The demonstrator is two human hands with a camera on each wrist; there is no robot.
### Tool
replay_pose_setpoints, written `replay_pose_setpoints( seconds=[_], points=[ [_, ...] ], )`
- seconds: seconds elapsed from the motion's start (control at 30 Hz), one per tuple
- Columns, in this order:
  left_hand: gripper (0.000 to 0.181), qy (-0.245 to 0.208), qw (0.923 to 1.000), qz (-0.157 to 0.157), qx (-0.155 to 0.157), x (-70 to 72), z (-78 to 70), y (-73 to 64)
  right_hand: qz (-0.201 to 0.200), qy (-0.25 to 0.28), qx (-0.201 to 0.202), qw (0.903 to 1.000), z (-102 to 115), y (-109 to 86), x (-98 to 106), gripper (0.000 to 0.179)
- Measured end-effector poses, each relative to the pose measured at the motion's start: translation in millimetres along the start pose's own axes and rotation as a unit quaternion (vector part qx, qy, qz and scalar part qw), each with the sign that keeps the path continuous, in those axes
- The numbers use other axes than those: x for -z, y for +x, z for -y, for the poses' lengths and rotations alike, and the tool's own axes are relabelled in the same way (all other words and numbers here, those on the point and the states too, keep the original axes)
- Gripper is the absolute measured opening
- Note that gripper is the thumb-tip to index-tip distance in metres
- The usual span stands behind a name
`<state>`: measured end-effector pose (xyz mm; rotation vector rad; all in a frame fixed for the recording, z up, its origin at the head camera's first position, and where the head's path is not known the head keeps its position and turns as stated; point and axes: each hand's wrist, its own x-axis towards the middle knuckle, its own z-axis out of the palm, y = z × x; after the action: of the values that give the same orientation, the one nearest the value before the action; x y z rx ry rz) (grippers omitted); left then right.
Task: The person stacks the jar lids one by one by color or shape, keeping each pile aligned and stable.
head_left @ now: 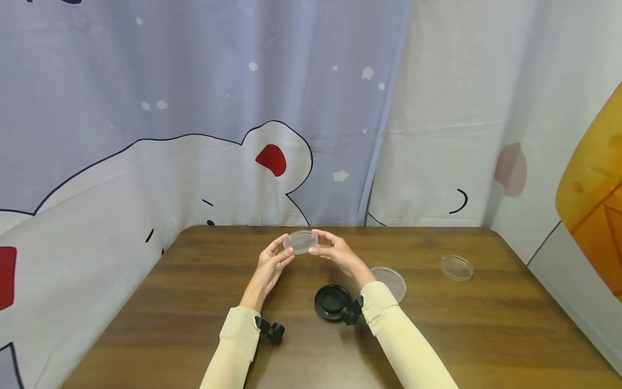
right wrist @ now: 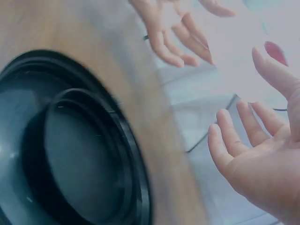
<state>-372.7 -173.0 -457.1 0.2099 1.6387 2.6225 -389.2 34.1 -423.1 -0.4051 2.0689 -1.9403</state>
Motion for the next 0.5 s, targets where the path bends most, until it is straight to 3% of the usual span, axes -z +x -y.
replay_pose_setpoints(
  seconds=[0.27, 0.5],
  points=[
    [0.064, -0.017, 0.9985, 0.034, -0.039, -45.4, -14.3, 2.1, -0.02, 0.001, 0.036, 0.9991, 25.8, -26.1, 26.2, 0.065],
    [0.068, -0.017, 0.9967, 0.051, -0.06, -81.6, -16.9, 0.8, -0.029, -0.015, 0.067, 0.9972, 40.2, -48.3, 52.4, 0.065]
  ],
)
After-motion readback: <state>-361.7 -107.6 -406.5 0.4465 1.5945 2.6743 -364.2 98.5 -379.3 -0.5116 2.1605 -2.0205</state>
